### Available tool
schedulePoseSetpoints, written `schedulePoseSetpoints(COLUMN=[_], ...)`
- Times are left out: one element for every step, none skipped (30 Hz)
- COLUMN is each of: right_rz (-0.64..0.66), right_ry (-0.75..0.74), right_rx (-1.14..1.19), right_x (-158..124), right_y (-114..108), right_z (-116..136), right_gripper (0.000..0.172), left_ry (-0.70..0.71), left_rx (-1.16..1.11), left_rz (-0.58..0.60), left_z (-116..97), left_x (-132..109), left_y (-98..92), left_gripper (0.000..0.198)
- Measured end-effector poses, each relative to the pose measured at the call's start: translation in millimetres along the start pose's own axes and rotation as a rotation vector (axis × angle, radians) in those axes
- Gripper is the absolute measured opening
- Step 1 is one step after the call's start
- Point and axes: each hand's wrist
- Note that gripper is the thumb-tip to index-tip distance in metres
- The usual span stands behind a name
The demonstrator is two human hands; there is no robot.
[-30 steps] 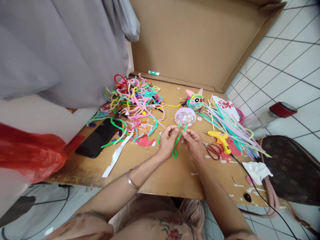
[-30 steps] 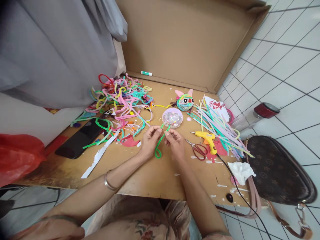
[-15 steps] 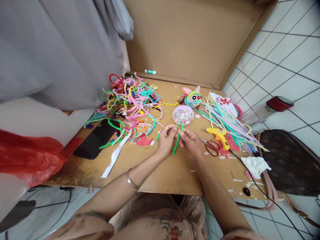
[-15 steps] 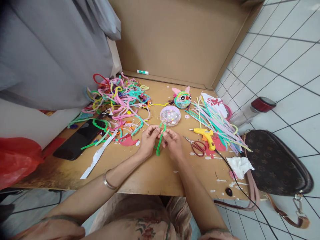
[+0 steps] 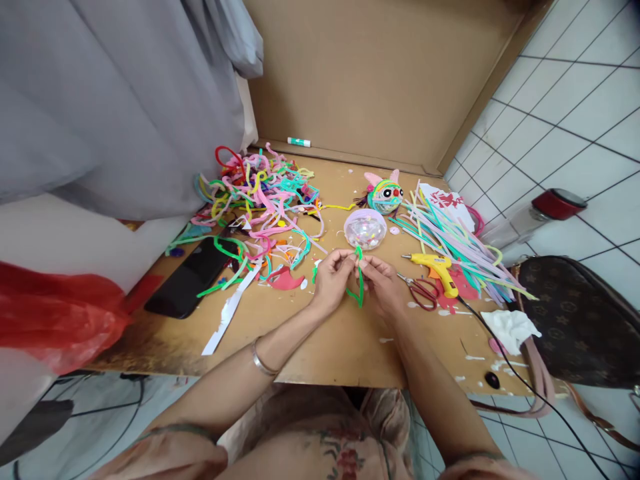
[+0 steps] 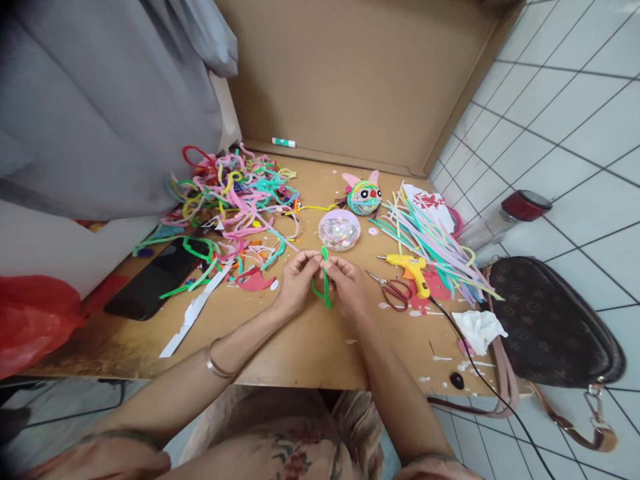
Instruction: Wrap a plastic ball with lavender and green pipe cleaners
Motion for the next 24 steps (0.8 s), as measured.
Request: schedulePoseSetpoints(right_rz=[0.000,0.000,0.000,-0.001,-0.002,-0.003,-0.005,-0.007,-0.009,-0.010,-0.013,-0.015,-0.015,-0.015,-0.013,-0.009,-0.004,-0.001,0.000,-0.003,-0.009,-0.017,-0.025,-0.031], right_ry=[0.000,0.001,0.003,0.006,0.011,0.017,0.023,0.027,0.031,0.032,0.032,0.033,0.034,0.036,0.037,0.038,0.038,0.039,0.040,0.041,0.042,0.042,0.040,0.039], right_rx=[-0.003,-0.005,-0.005,-0.003,0.001,0.006,0.012,0.018,0.022,0.025,0.027,0.029,0.031,0.034,0.037,0.039,0.040,0.039,0.041,0.043,0.049,0.055,0.061,0.066], right_x=[0.1,0.1,0.1,-0.1,-0.3,-0.6,-0.9,-1.2,-1.4,-1.5,-1.5,-1.4,-1.3,-1.1,-0.8,-0.6,-0.5,-0.4,-0.3,-0.3,-0.3,-0.3,-0.2,0.0], right_y=[0.0,0.1,0.1,0.3,0.5,0.8,1.1,1.4,1.7,2.0,2.2,2.3,2.3,2.2,2.1,2.0,2.0,2.0,2.0,2.2,2.4,2.6,2.7,2.9], right_z=[-0.2,-0.4,-0.4,-0.4,-0.4,-0.2,-0.1,0.1,0.2,0.4,0.4,0.5,0.5,0.4,0.2,-0.1,-0.4,-0.9,-1.5,-2.2,-3.0,-3.9,-4.8,-5.8], right_gripper=[0.034,0.034,0.034,0.034,0.034,0.034,0.034,0.034,0.034,0.035,0.035,0.035,0.035,0.035,0.035,0.035,0.035,0.035,0.036,0.036,0.037,0.038,0.039,0.039], left_ry=[0.001,-0.002,-0.007,-0.011,-0.015,-0.018,-0.020,-0.020,-0.021,-0.022,-0.023,-0.022,-0.021,-0.020,-0.018,-0.017,-0.017,-0.021,-0.028,-0.039,-0.055,-0.073,-0.091,-0.106], left_rx=[-0.001,0.000,0.001,0.002,0.000,-0.005,-0.013,-0.024,-0.034,-0.042,-0.047,-0.047,-0.047,-0.046,-0.048,-0.052,-0.058,-0.064,-0.074,-0.087,-0.104,-0.123,-0.139,-0.150], left_rz=[-0.001,-0.004,-0.008,-0.011,-0.012,-0.009,-0.004,0.000,0.004,0.005,0.005,0.005,0.007,0.009,0.009,0.008,0.006,0.004,0.001,0.002,0.008,0.018,0.027,0.035], left_z=[0.2,0.5,0.9,1.4,1.8,2.2,2.5,2.6,2.7,2.7,2.7,2.8,2.9,3.1,3.3,3.6,4.0,4.4,4.8,5.3,5.8,6.5,7.1,7.8], left_x=[0.0,0.0,0.1,0.1,0.1,0.1,0.0,-0.1,-0.2,-0.3,-0.4,-0.4,-0.3,-0.2,-0.1,0.1,0.1,0.0,-0.2,-0.5,-0.9,-1.4,-1.8,-2.1], left_y=[0.1,0.2,0.2,0.2,0.2,0.1,0.1,0.0,0.0,0.0,0.0,0.0,-0.1,-0.1,-0.2,-0.3,-0.4,-0.5,-0.7,-0.9,-1.1,-1.2,-1.3,-1.4], left_gripper=[0.019,0.019,0.019,0.019,0.019,0.020,0.020,0.021,0.021,0.022,0.022,0.022,0.022,0.023,0.023,0.024,0.024,0.024,0.024,0.024,0.025,0.026,0.027,0.029])
Point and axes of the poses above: each hand's wrist, its own x-axis towards the middle knuckle, its own y-axis out of the palm, z = x × y, and after that the axes turned 2 degrees about y, right-handed
